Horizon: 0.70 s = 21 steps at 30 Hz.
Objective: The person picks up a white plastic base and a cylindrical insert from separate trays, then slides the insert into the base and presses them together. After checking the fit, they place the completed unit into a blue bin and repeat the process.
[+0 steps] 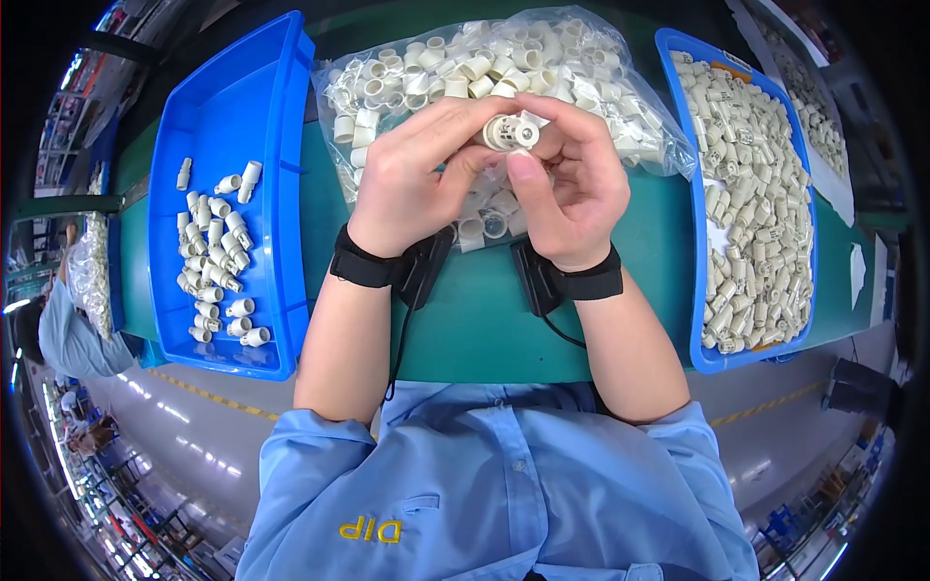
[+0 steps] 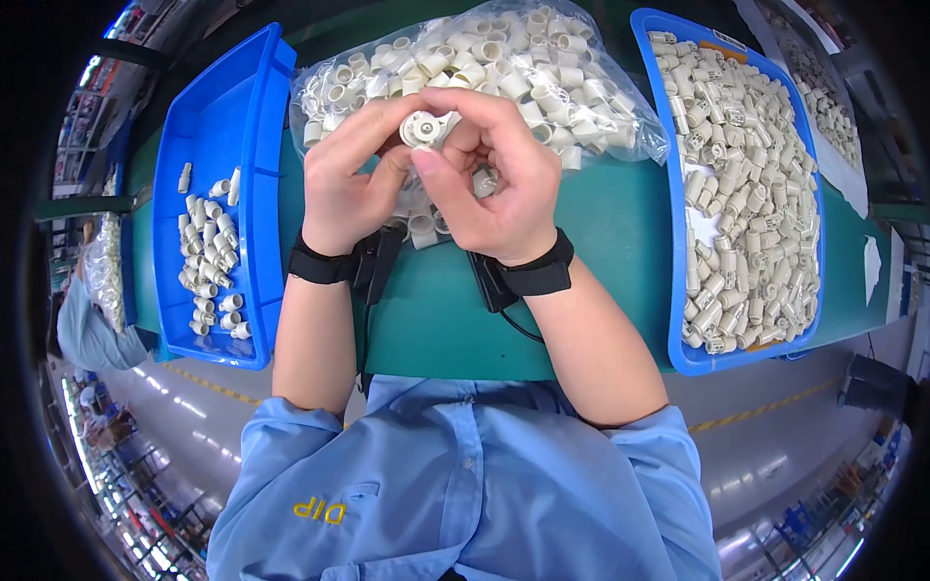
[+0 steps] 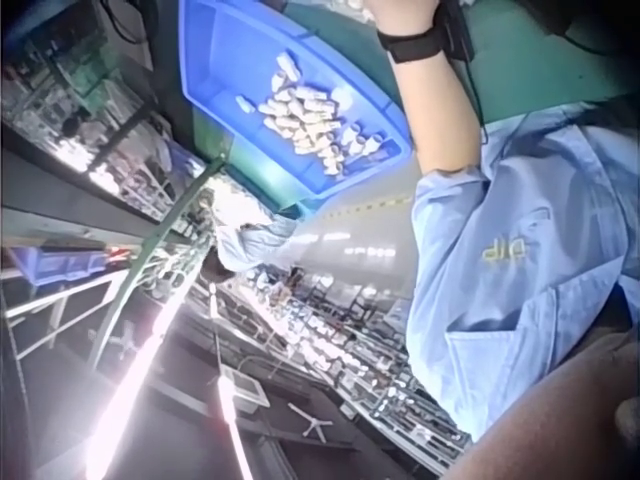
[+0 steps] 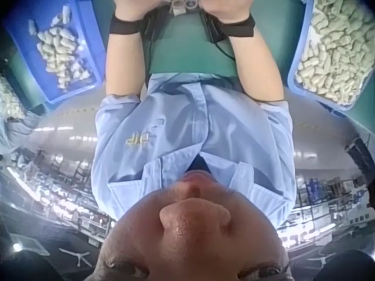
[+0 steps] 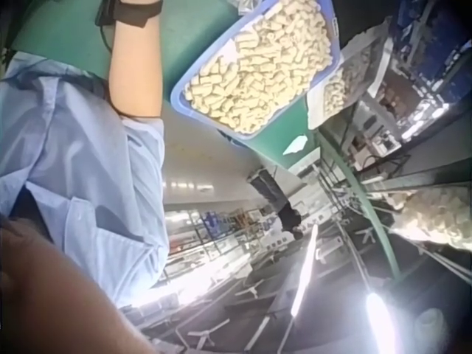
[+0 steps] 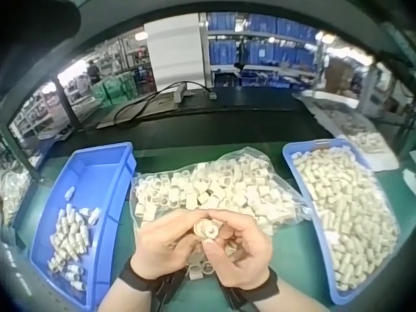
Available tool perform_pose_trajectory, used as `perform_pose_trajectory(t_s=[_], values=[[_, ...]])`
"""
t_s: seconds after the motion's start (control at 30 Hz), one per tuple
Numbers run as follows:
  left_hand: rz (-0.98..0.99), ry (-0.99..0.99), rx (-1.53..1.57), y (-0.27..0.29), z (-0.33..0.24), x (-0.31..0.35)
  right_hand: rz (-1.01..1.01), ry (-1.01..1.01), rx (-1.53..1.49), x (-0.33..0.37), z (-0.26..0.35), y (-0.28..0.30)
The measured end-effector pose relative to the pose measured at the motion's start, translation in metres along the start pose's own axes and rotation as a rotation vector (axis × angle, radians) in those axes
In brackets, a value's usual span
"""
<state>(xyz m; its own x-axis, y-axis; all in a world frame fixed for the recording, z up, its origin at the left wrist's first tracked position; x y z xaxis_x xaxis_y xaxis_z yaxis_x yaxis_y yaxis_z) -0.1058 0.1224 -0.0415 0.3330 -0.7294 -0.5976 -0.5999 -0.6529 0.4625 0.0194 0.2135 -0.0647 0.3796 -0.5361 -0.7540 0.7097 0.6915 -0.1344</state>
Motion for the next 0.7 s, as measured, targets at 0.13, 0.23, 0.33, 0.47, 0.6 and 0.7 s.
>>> perform_pose_trajectory(t_s=[0.13,0.23,0.33,0.47,0.6,0.7], values=[[0.03,0.015,0.024,-0.0009,-0.0006,0.0008,0.162,0.06,0.182,0.0019,0.0005,0.0036],[0.077,0.08,0.1,-0.002,-0.0034,-0.0006,0.151,0.115,0.19,0.002,0.0007,0.0028],[0.091,0.064,0.13,-0.0024,-0.0055,-0.0025,0.108,0.134,0.166,0.005,0.0004,-0.0012],[0.089,0.078,0.103,-0.0007,-0.0034,0.0003,0.062,0.178,0.169,0.0048,0.001,-0.0032],[0.075,0.031,0.074,-0.0022,-0.0004,0.0014,0.073,0.25,0.179,0.0061,-0.0021,-0.0026],[0.076,0.026,0.063,-0.0024,-0.0015,-0.0004,0.086,0.288,0.185,0.005,-0.0022,-0.0024]])
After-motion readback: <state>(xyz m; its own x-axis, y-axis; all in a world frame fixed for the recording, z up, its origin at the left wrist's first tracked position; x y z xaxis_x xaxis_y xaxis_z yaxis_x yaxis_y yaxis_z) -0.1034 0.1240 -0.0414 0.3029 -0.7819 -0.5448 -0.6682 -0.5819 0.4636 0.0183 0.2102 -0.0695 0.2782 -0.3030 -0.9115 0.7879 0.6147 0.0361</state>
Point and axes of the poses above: each hand's wrist, its own x-axis away from the middle knuckle, its own y-axis out of the back of the hand, z = x × y, the point moved 2 cm from there along -x, towards the middle knuckle, and after that the axes turned 8 degrees about y, right-handed, at the moved point
